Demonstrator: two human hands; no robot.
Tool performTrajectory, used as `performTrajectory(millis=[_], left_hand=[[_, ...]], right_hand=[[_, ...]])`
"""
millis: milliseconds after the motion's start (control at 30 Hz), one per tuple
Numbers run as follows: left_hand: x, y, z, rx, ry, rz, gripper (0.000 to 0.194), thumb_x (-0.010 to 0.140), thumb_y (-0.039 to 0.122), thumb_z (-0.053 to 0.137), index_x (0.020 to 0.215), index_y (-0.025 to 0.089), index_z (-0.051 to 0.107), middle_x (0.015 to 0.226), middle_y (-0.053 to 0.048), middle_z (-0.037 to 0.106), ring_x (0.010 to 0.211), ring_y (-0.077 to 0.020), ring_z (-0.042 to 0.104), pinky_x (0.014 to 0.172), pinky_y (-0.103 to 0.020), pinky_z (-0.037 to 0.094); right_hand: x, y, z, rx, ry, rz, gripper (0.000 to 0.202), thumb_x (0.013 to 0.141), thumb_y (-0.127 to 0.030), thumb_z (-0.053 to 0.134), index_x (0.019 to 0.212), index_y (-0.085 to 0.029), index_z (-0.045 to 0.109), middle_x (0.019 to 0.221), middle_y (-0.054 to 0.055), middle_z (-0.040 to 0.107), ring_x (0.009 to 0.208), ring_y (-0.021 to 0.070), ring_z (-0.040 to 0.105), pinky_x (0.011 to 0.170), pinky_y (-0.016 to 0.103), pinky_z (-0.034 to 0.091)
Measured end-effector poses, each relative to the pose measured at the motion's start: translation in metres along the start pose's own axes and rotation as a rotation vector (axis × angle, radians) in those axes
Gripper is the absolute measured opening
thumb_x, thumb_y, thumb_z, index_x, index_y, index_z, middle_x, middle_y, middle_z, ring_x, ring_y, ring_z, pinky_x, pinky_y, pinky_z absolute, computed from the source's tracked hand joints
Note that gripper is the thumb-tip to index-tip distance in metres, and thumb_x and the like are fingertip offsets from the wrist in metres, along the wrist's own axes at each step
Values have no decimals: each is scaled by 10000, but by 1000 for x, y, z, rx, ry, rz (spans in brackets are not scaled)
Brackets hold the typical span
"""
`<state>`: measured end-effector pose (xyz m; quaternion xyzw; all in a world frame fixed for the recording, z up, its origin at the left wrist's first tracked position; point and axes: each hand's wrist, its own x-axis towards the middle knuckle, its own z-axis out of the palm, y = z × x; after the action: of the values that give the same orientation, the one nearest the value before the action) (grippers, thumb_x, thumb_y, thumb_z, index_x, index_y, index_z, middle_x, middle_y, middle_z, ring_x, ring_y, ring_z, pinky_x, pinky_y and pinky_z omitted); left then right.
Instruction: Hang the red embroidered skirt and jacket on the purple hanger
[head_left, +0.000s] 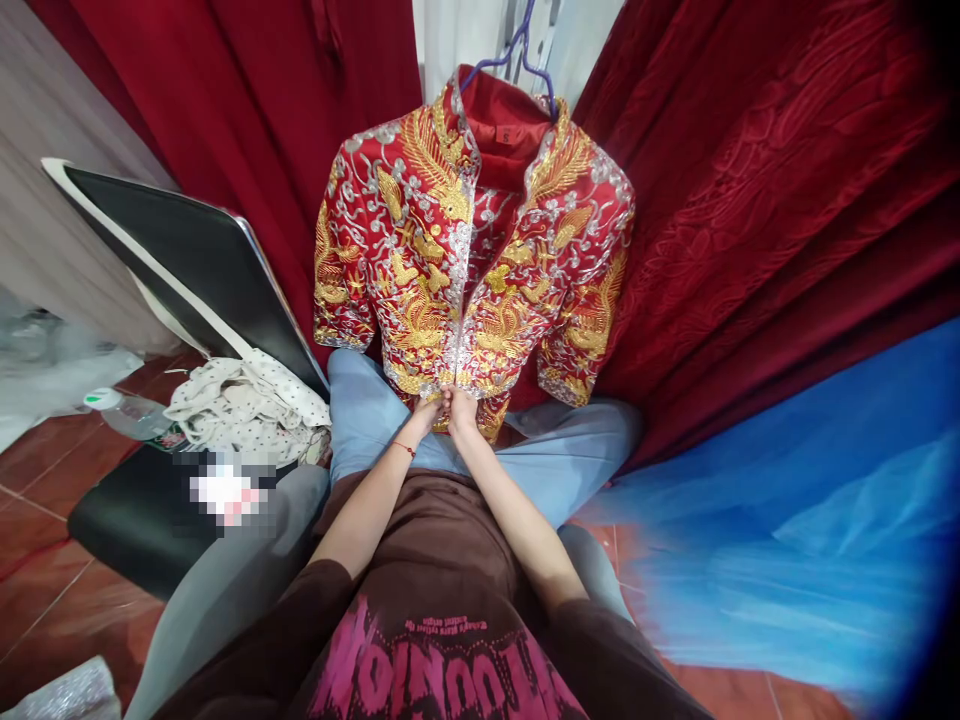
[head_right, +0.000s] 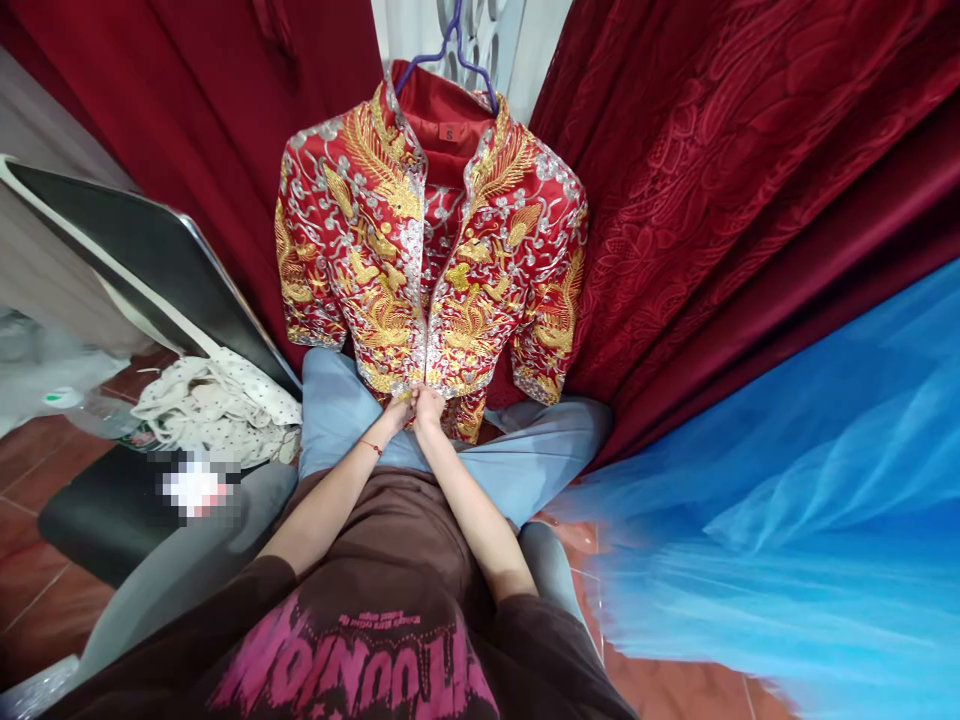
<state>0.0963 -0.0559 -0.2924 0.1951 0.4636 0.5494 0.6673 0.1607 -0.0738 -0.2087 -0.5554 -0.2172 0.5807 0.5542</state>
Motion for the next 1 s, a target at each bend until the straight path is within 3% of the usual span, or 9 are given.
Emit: performTrajectory(millis=[167, 267, 367, 467, 600, 700, 800, 867, 1000], left_hand=[[-3, -1, 1, -13, -12, 7, 312, 648, 93, 824, 912, 151, 668, 831, -48, 747, 810, -162, 712, 842, -301, 558], [-8, 0, 3, -1, -30, 9, 363, 707, 90, 789, 1032, 175, 652, 1001, -61, 758, 960, -170, 717, 951, -331, 546], [-11, 5, 7, 57, -34, -21, 269, 771, 142, 754, 1016, 167, 644, 1037, -66, 748, 1016, -148, 703, 1008, -299, 516], [-16, 14, 10, 168, -44, -98, 167, 832, 248, 707, 961, 167, 639, 1005, -91, 744, 1022, -167, 704, 994, -310, 519], [-32, 44, 20, 428, -99, -198, 249, 852, 407, 657, 863, 158, 670, 886, -145, 742, 933, -288, 718, 855, -438, 556], [-49, 82, 39, 783, -59, 66, 216, 824, 394, 680, 819, 179, 671, 860, -109, 727, 942, -276, 686, 829, -364, 510], [-63, 121, 66, 1133, 180, 589, 118, 830, 300, 669, 899, 207, 648, 952, -76, 708, 968, -231, 644, 808, -297, 431], [-70, 137, 83, 1326, 283, 800, 55, 880, 256, 601, 881, 212, 635, 951, -72, 702, 920, -215, 638, 736, -285, 384], [-74, 138, 100, 1449, 274, 797, 158, 944, 218, 521, 834, 214, 634, 888, -60, 708, 819, -200, 638, 638, -290, 299]], right_hand=[[-6, -30, 8, -15, -4, -126, 200, 814, -219, 555, 617, -203, 590, 505, -57, 470, 447, 92, 357, 444, 228, 295], [-7, -69, 17, 9, -110, -263, 183, 843, -247, 555, 694, -185, 640, 541, -69, 484, 436, 65, 361, 448, 212, 294], [-9, -100, 23, 18, -238, -352, 199, 854, -256, 556, 704, -172, 657, 539, -69, 490, 406, 47, 339, 431, 212, 273], [-14, -111, 20, -10, -296, -365, 201, 857, -280, 568, 722, -171, 671, 515, -70, 495, 390, 46, 345, 422, 212, 258], [-17, -114, 12, -43, -341, -296, 170, 841, -275, 595, 759, -166, 697, 510, -65, 521, 376, 50, 373, 422, 216, 270], [-16, -118, 10, -53, -361, -234, 166, 833, -274, 617, 747, -160, 701, 495, -70, 501, 366, 43, 370, 417, 214, 267], [-18, -120, 11, -54, -383, -226, 201, 841, -312, 636, 728, -155, 691, 470, -75, 469, 352, 37, 347, 399, 215, 241], [-20, -119, 10, -52, -400, -232, 227, 839, -342, 649, 713, -156, 678, 444, -80, 443, 343, 36, 317, 385, 217, 212], [-21, -117, 6, -45, -428, -253, 258, 824, -383, 665, 681, -169, 644, 399, -97, 382, 351, 36, 234, 383, 213, 160]])
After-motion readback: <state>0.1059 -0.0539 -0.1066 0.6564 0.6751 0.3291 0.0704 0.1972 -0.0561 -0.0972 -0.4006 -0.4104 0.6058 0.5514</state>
